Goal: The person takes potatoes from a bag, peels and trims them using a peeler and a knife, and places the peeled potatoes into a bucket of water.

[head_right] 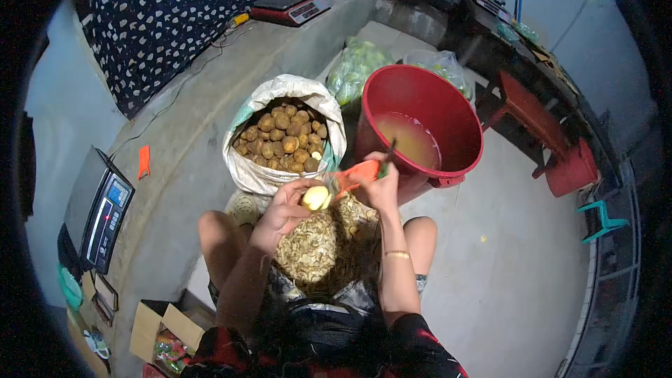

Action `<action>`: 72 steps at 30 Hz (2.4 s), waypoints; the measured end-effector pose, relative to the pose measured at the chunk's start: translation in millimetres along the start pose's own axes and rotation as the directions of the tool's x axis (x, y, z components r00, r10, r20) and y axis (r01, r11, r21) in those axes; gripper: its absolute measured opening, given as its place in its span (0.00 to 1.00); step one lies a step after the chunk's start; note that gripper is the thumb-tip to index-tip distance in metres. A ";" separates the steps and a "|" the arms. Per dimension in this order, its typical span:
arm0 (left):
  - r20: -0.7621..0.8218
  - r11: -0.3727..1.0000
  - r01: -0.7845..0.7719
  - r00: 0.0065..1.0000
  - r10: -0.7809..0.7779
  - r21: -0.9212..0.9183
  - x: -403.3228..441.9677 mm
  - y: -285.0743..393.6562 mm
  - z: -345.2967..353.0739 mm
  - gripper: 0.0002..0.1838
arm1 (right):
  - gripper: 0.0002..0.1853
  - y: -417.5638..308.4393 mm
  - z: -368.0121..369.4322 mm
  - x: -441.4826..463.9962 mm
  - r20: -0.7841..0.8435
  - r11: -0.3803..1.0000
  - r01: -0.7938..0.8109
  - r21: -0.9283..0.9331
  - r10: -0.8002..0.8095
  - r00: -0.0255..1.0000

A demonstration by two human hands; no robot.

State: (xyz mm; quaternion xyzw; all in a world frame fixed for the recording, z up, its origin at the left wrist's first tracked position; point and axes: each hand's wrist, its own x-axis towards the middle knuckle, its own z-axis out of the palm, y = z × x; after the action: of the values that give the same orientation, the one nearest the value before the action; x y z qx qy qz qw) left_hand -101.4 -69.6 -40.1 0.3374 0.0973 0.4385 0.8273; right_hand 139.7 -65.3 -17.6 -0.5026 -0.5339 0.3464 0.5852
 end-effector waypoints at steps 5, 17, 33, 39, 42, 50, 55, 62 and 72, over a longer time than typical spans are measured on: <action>-0.040 0.995 -0.028 0.999 0.032 0.097 4.0 4.2 8.7 0.34 | 0.24 -21.8 6.1 -5.4 0.070 0.992 0.123 -0.014 -0.122 0.990; -0.011 0.992 0.048 0.999 -0.049 -0.118 0.9 -0.8 10.3 0.37 | 0.25 6.3 -6.1 7.1 -0.125 0.997 -0.045 0.059 0.052 0.991; -0.048 0.997 0.007 0.999 -0.011 -0.078 -0.4 11.4 30.4 0.37 | 0.26 -8.3 -3.4 6.3 -0.119 0.996 -0.075 0.044 0.080 0.990; -0.086 0.999 0.038 0.996 -0.037 0.018 -1.4 9.6 20.0 0.35 | 0.27 -9.5 2.6 5.1 -0.070 0.992 -0.091 0.082 0.097 0.993; -0.096 0.999 0.006 0.995 -0.011 -0.051 1.7 8.8 20.0 0.34 | 0.28 -19.5 5.8 -2.1 -0.021 0.994 -0.013 0.105 0.015 1.000; -0.048 0.999 0.012 0.999 -0.015 -0.048 -0.1 10.4 22.6 0.35 | 0.27 -20.9 12.1 -2.5 -0.035 0.987 -0.003 0.160 0.009 0.999; -0.039 0.990 0.030 0.999 -0.035 -0.135 1.4 5.9 24.1 0.35 | 0.26 1.1 4.0 7.4 -0.135 0.996 -0.058 0.070 0.067 0.989; -0.006 0.999 0.017 1.000 -0.018 -0.043 1.1 3.2 22.3 0.33 | 0.26 -2.6 3.8 2.3 -0.063 0.999 -0.047 0.025 0.048 0.997; -0.032 0.996 0.060 0.998 -0.058 0.060 -1.3 13.9 23.4 0.37 | 0.23 -22.0 -0.3 -1.5 -0.008 0.995 -0.027 0.096 0.028 1.000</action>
State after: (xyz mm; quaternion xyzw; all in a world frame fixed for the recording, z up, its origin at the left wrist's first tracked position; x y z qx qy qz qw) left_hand -100.6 -76.3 -13.6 0.3526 0.1329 0.4156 0.8278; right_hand 136.8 -72.4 3.1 -0.4829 -0.5070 0.3773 0.6061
